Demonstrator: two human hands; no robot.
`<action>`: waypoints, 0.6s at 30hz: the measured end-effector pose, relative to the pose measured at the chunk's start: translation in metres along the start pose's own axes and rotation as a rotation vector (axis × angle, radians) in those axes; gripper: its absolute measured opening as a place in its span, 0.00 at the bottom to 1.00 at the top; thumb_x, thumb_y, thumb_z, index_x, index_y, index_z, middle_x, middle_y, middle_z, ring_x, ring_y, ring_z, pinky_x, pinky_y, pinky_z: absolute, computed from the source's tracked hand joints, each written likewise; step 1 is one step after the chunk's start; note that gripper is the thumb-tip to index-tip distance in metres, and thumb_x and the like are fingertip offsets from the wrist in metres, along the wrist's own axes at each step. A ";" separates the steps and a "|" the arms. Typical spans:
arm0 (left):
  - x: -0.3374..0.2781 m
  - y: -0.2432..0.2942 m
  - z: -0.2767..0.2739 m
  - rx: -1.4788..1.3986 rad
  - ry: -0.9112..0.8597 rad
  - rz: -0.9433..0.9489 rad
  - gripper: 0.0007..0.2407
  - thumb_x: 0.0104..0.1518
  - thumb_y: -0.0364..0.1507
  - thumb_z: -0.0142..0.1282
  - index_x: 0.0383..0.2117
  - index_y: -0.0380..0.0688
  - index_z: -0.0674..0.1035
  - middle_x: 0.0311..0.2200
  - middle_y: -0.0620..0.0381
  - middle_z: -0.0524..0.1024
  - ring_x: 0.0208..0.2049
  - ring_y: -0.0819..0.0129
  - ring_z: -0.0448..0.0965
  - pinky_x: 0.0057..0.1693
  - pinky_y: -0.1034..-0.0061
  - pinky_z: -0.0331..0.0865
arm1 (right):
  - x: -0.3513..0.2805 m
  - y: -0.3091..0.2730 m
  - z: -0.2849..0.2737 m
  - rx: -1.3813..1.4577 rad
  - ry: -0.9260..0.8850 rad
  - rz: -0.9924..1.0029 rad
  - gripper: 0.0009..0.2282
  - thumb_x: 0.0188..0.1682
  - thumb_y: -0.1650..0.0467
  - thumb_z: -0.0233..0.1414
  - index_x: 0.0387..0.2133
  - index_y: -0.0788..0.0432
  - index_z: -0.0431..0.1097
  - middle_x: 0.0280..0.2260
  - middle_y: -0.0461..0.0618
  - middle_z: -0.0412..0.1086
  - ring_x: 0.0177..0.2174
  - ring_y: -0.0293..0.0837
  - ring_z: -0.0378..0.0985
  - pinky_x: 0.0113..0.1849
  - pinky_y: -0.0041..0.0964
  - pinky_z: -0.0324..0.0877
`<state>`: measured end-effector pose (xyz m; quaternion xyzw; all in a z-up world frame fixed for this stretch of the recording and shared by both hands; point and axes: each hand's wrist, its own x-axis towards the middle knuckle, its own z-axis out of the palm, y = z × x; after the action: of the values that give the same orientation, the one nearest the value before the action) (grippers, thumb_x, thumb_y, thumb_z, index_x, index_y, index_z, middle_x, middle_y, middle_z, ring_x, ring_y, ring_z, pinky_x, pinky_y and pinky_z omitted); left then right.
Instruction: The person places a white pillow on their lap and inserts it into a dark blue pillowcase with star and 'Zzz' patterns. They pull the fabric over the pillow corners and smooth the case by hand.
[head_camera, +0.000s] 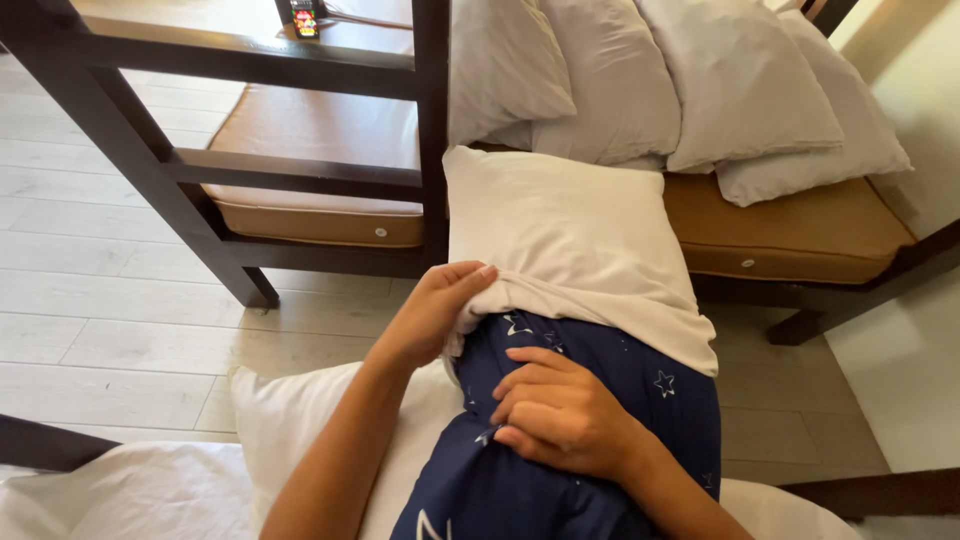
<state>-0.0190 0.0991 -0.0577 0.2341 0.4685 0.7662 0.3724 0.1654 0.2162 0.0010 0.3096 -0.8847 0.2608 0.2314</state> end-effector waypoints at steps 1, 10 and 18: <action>-0.004 0.005 0.005 0.004 -0.002 0.004 0.09 0.64 0.27 0.54 0.35 0.30 0.82 0.28 0.57 0.78 0.26 0.80 0.72 0.34 0.87 0.66 | -0.003 0.006 -0.002 -0.003 0.003 -0.004 0.06 0.48 0.73 0.57 0.23 0.59 0.70 0.29 0.44 0.75 0.36 0.46 0.79 0.55 0.49 0.65; -0.008 0.004 -0.001 0.685 -0.033 0.082 0.09 0.55 0.28 0.60 0.39 0.38 0.82 0.31 0.59 0.82 0.31 0.74 0.75 0.41 0.81 0.71 | -0.028 0.026 -0.016 0.262 0.417 0.304 0.18 0.57 0.65 0.40 0.17 0.56 0.64 0.20 0.45 0.66 0.29 0.43 0.70 0.55 0.52 0.65; 0.017 -0.034 -0.038 -0.105 -0.190 -0.186 0.08 0.58 0.27 0.53 0.22 0.38 0.78 0.19 0.60 0.71 0.19 0.78 0.64 0.27 0.84 0.58 | -0.028 0.014 -0.019 0.396 0.227 0.194 0.17 0.54 0.64 0.42 0.16 0.56 0.64 0.19 0.46 0.67 0.26 0.45 0.69 0.48 0.46 0.65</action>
<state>-0.0446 0.1014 -0.1048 0.2413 0.4099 0.7263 0.4962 0.1802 0.2491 -0.0055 0.2314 -0.8100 0.4833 0.2381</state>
